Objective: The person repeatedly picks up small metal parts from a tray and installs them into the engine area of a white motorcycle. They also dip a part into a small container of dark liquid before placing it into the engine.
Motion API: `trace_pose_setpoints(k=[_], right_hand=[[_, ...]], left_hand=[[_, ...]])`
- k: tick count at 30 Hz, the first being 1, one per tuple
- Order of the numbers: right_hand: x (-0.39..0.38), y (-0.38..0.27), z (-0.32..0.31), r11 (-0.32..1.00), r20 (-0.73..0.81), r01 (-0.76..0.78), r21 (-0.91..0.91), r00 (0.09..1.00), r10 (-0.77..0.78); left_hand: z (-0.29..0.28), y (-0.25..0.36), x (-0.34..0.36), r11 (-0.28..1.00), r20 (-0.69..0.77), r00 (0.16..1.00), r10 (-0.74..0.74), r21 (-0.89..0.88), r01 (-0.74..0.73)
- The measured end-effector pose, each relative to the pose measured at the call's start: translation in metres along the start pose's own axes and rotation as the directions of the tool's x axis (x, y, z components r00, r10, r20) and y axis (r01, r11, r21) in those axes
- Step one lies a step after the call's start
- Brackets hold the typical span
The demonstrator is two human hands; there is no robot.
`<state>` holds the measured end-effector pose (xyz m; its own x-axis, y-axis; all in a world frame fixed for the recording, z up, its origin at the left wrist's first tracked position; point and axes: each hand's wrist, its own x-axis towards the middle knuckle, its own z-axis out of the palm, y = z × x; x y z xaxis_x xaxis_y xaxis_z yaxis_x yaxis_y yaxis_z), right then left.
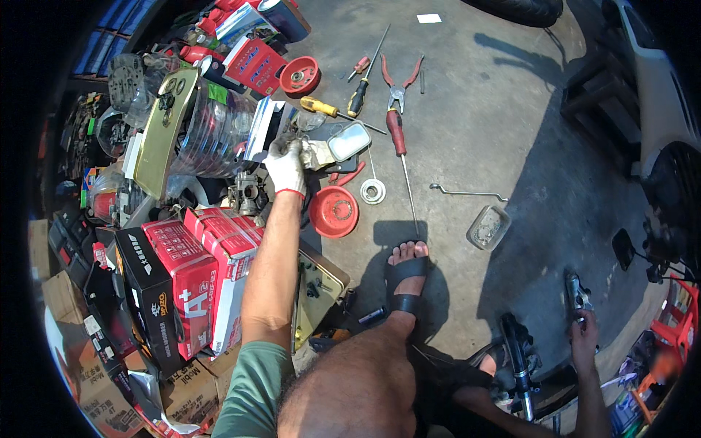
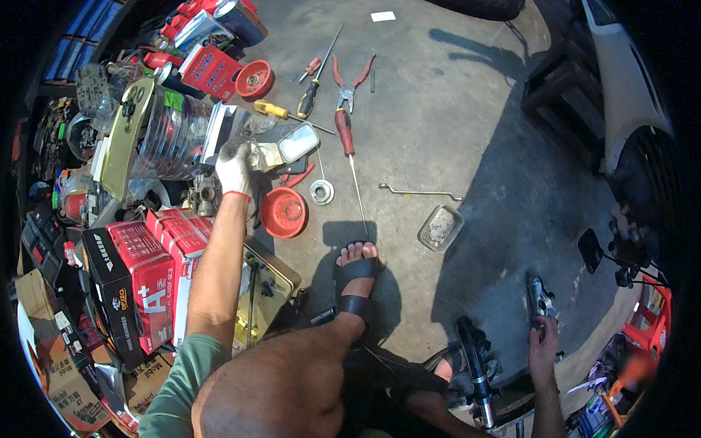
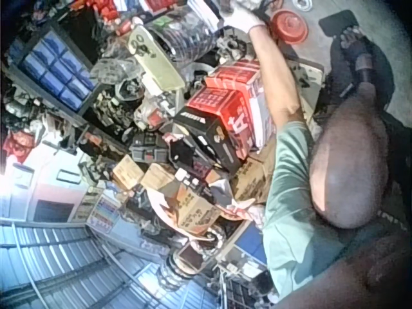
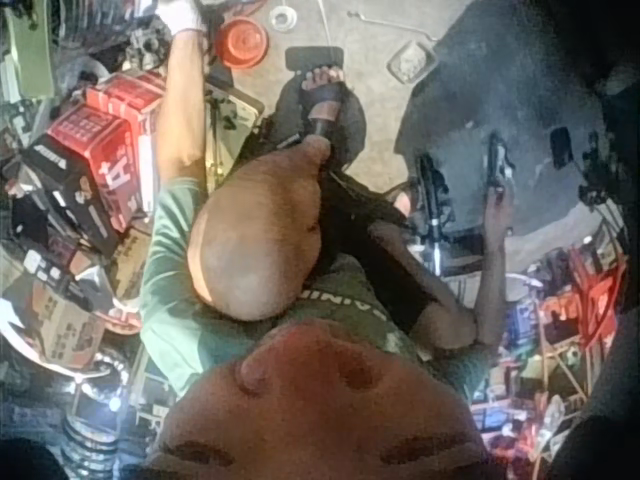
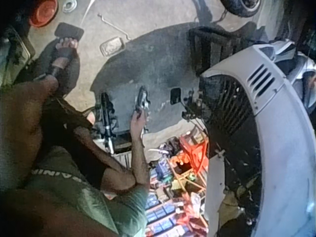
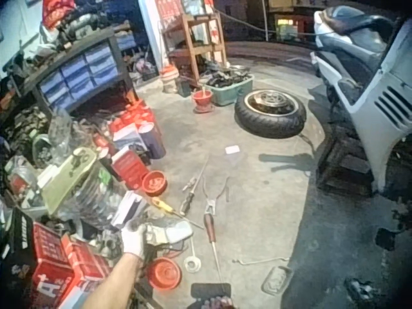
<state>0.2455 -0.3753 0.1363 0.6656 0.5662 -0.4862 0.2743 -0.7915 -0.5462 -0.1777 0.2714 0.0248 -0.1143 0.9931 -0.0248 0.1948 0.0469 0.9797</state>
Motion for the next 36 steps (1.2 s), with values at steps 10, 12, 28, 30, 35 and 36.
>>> trace_pose_setpoints(k=[10, 12, 28, 30, 35, 36], right_hand=[[-0.004, -0.003, 0.0, 0.994, -0.008, -0.056, 0.097, 0.998, 0.057], [-0.007, -0.003, -0.002, 0.993, -0.01, -0.068, 0.093, 0.998, 0.069], [-0.008, -0.037, -0.007, 0.996, -0.071, 0.073, -0.059, 0.995, -0.077], [-0.008, -0.033, -0.008, 0.994, -0.085, 0.097, -0.058, 0.991, -0.102], [-0.009, -0.035, -0.007, 0.99, -0.099, 0.125, -0.062, 0.986, -0.131], [-0.009, -0.035, -0.007, 0.992, -0.096, 0.113, -0.051, 0.988, -0.117]], left_hand=[[-0.04, 0.006, -0.015, 0.763, 0.2, 0.938, -0.282, -0.546, 0.346], [-0.029, 0.017, -0.027, 0.722, 0.236, 0.906, -0.352, -0.547, 0.423], [0.173, 0.074, -0.255, 0.748, 0.761, 0.528, -0.377, -0.086, 0.658], [0.192, 0.059, -0.274, 0.708, 0.754, 0.542, -0.37, -0.149, 0.69], [0.209, 0.016, -0.291, 0.87, 0.625, 0.691, -0.362, -0.04, 0.492], [0.211, 0.01, -0.294, 0.893, 0.597, 0.728, -0.338, -0.041, 0.448]])
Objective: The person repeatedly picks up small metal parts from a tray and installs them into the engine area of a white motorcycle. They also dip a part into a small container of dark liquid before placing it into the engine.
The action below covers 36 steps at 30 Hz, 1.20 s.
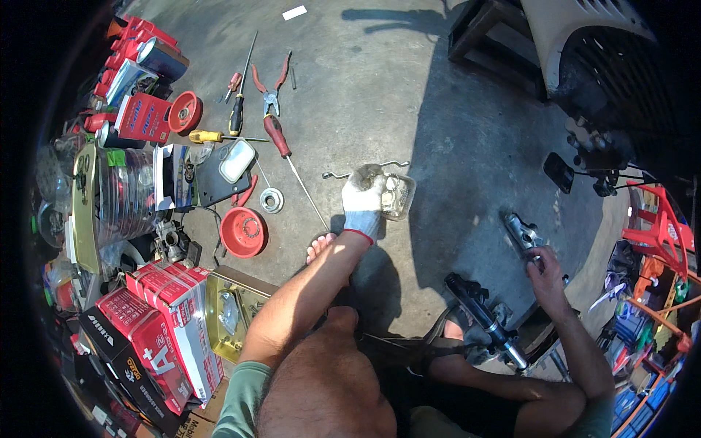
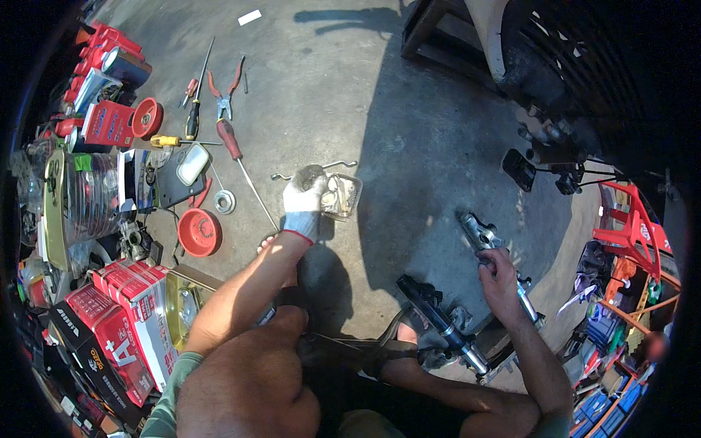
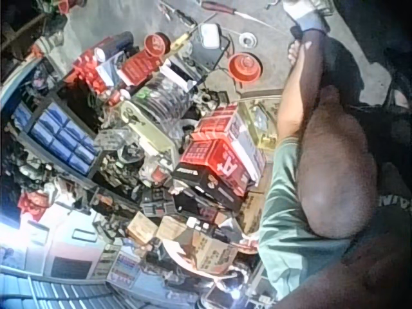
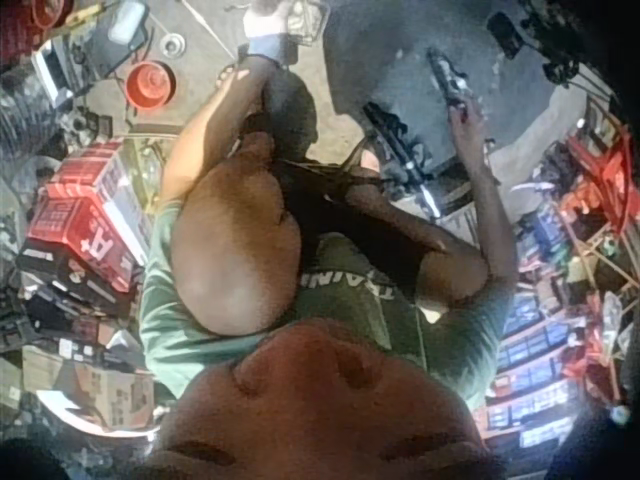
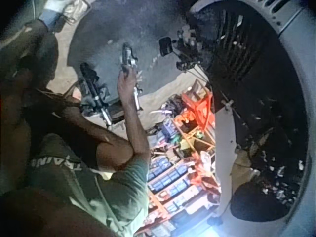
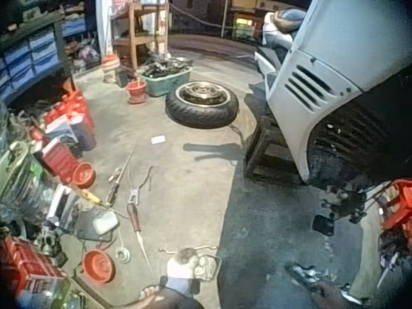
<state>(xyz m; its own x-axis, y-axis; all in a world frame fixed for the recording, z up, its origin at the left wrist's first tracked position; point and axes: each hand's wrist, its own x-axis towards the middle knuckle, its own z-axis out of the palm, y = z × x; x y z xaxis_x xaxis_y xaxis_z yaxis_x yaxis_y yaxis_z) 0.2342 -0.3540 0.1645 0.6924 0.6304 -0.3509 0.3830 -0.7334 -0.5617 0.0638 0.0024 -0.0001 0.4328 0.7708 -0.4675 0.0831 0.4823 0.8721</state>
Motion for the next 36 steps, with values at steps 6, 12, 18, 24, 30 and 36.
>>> trace_pose_setpoints(k=[6, 12, 18, 24, 30, 36], right_hand=[[0.002, 0.004, 0.001, 0.997, 0.018, 0.043, -0.065, 0.999, -0.042], [-0.004, 0.029, 0.009, 0.996, -0.017, -0.052, 0.074, 0.998, 0.053], [0.0, 0.028, 0.003, 0.994, 0.047, -0.103, 0.046, 0.994, 0.101], [0.001, 0.028, 0.006, 0.988, 0.048, -0.122, 0.094, 0.992, 0.118], [-0.005, 0.02, 0.0, 0.997, 0.004, -0.048, 0.054, 0.999, 0.047], [0.007, -0.006, 0.002, 0.998, 0.029, -0.016, -0.062, 0.999, 0.017]], left_hand=[[0.014, 0.003, -0.008, 0.918, -0.02, 0.961, 0.276, 0.303, -0.257], [0.006, -0.041, -0.002, 0.169, 0.217, 0.568, 0.794, 0.819, -0.549], [0.005, 0.005, -0.014, 0.158, 0.523, 0.653, 0.548, 0.702, -0.695], [0.009, 0.007, -0.018, 0.014, 0.575, 0.705, 0.415, 0.771, -0.637], [0.003, 0.014, -0.034, 0.085, 0.592, 0.683, 0.428, 0.726, -0.683], [-0.011, 0.024, -0.034, 0.347, 0.537, 0.752, 0.382, 0.671, -0.655]])
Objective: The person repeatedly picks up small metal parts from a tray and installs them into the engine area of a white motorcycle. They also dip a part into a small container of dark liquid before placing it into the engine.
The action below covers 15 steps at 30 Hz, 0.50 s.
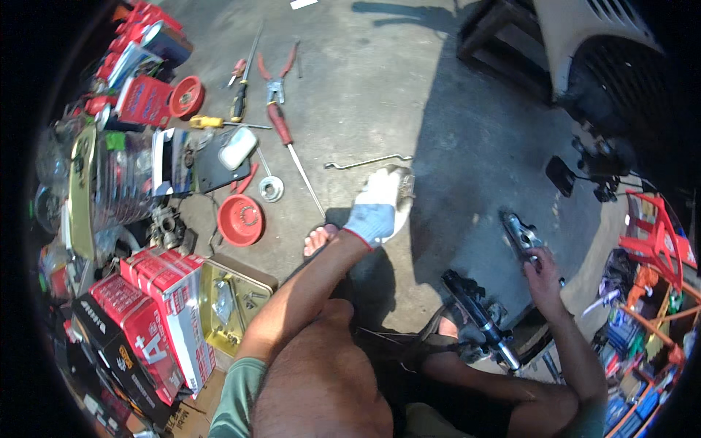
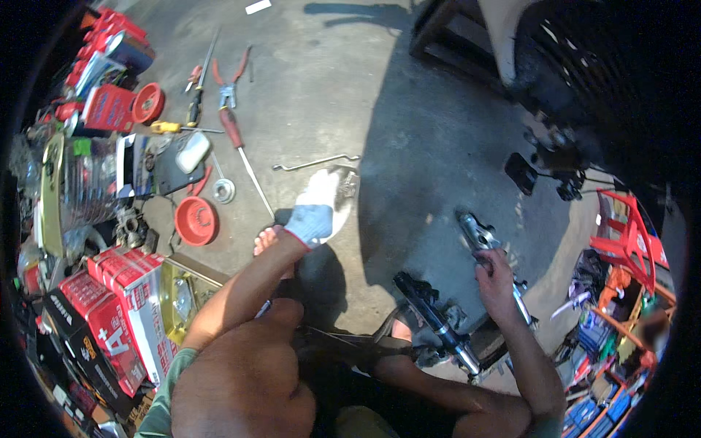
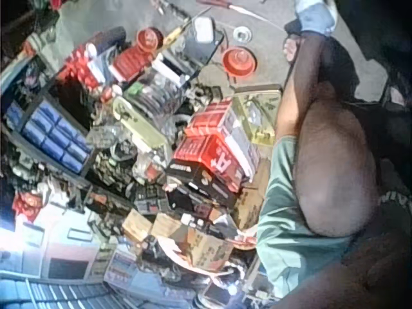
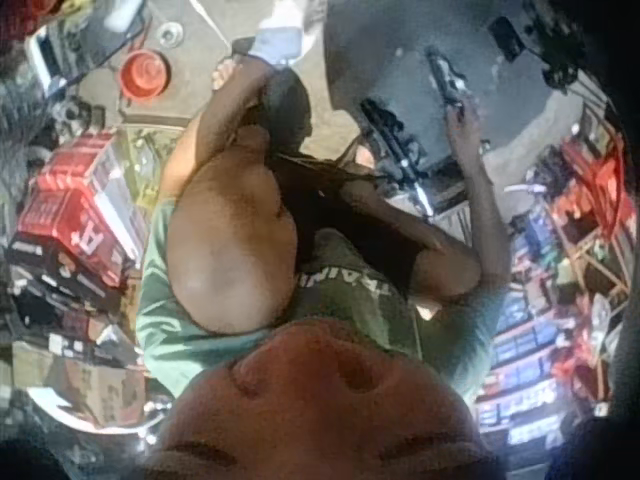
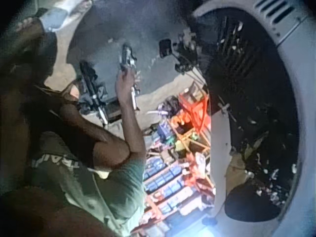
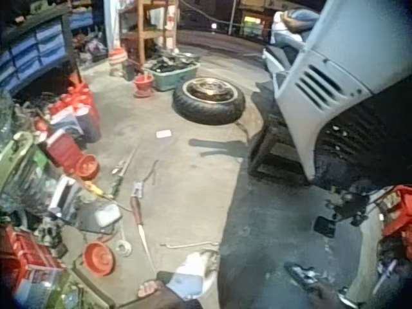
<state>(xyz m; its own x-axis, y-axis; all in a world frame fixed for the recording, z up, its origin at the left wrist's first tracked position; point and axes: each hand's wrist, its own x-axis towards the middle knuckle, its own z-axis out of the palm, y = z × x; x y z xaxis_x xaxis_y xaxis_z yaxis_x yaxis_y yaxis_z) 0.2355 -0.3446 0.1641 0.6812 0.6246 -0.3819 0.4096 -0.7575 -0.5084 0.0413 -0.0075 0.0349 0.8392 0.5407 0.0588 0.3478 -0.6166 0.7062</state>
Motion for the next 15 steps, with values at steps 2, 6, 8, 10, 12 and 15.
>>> trace_pose_setpoints(k=[2, 6, 8, 10, 12, 15], right_hand=[[-0.003, 0.001, -0.001, 0.999, -0.009, -0.024, 0.026, 1.0, 0.024], [-0.005, 0.008, 0.001, 0.996, -0.01, -0.035, 0.077, 0.999, 0.036], [-0.005, 0.009, 0.002, 0.996, -0.015, -0.03, 0.089, 0.999, 0.031], [-0.006, 0.011, 0.003, 0.996, -0.016, -0.019, 0.085, 1.0, 0.02], [-0.004, 0.007, 0.003, 0.995, -0.009, -0.015, 0.094, 1.0, 0.016], [-0.004, 0.001, 0.001, 0.993, 0.003, -0.02, 0.113, 1.0, 0.019]], left_hand=[[0.004, -0.005, -0.001, 0.999, -0.007, 1.0, 0.002, -0.046, -0.002], [0.007, -0.006, 0.005, 0.986, -0.027, 1.0, 0.004, 0.166, 0.001], [0.008, -0.007, 0.01, 0.992, -0.083, 0.997, -0.003, 0.125, 0.013], [0.011, -0.008, 0.014, 0.995, -0.074, 0.994, -0.084, 0.039, 0.087], [0.013, -0.012, 0.017, 0.994, -0.009, 0.997, -0.081, 0.072, 0.081], [0.016, -0.017, 0.022, 0.989, 0.134, 0.989, -0.065, 0.14, 0.046]])
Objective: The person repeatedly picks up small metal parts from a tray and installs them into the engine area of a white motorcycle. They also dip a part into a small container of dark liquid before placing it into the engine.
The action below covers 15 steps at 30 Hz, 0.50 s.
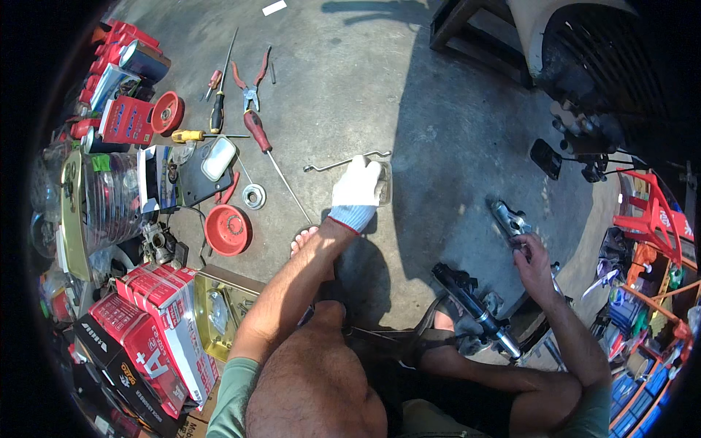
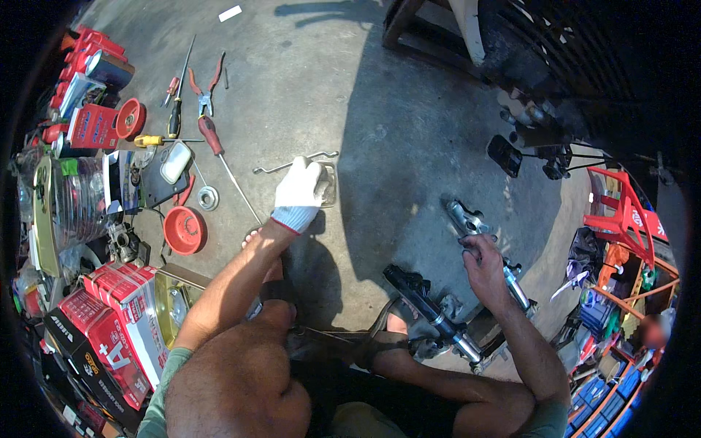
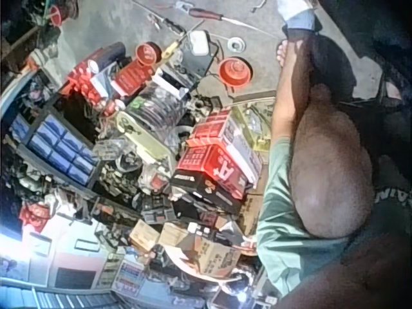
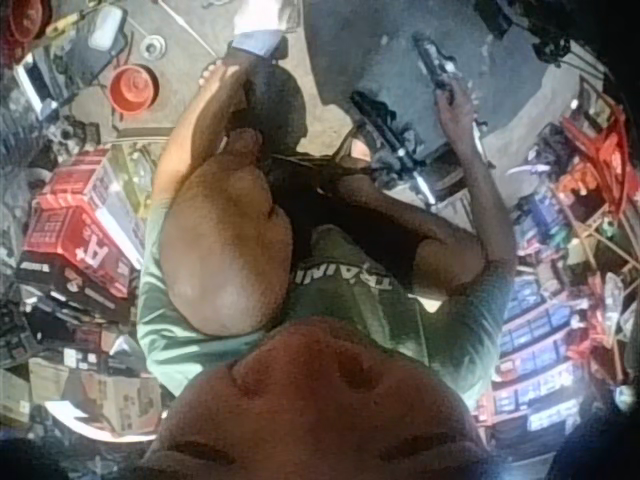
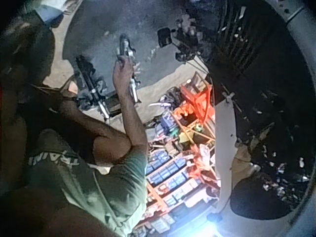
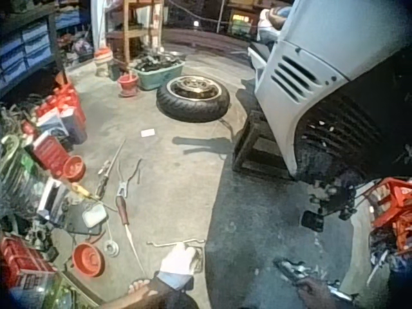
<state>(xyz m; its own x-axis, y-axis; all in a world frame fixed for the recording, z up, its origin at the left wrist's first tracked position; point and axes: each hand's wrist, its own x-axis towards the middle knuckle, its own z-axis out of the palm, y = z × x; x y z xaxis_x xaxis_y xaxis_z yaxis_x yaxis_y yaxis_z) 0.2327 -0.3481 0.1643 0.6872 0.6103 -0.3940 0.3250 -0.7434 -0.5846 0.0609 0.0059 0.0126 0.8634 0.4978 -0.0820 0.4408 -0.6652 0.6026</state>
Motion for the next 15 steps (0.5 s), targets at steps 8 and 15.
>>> trace_pose_setpoints(k=[8, 15], right_hand=[[0.0, 0.006, 0.001, 0.999, -0.009, 0.011, -0.034, 1.0, -0.012], [0.001, 0.004, 0.002, 0.999, -0.007, 0.028, -0.044, 1.0, -0.028]], left_hand=[[-0.015, 0.007, -0.011, 0.964, 0.014, 0.969, 0.247, 0.094, -0.247], [0.002, -0.008, 0.001, 0.913, 0.06, 0.962, 0.268, 0.302, -0.273]])
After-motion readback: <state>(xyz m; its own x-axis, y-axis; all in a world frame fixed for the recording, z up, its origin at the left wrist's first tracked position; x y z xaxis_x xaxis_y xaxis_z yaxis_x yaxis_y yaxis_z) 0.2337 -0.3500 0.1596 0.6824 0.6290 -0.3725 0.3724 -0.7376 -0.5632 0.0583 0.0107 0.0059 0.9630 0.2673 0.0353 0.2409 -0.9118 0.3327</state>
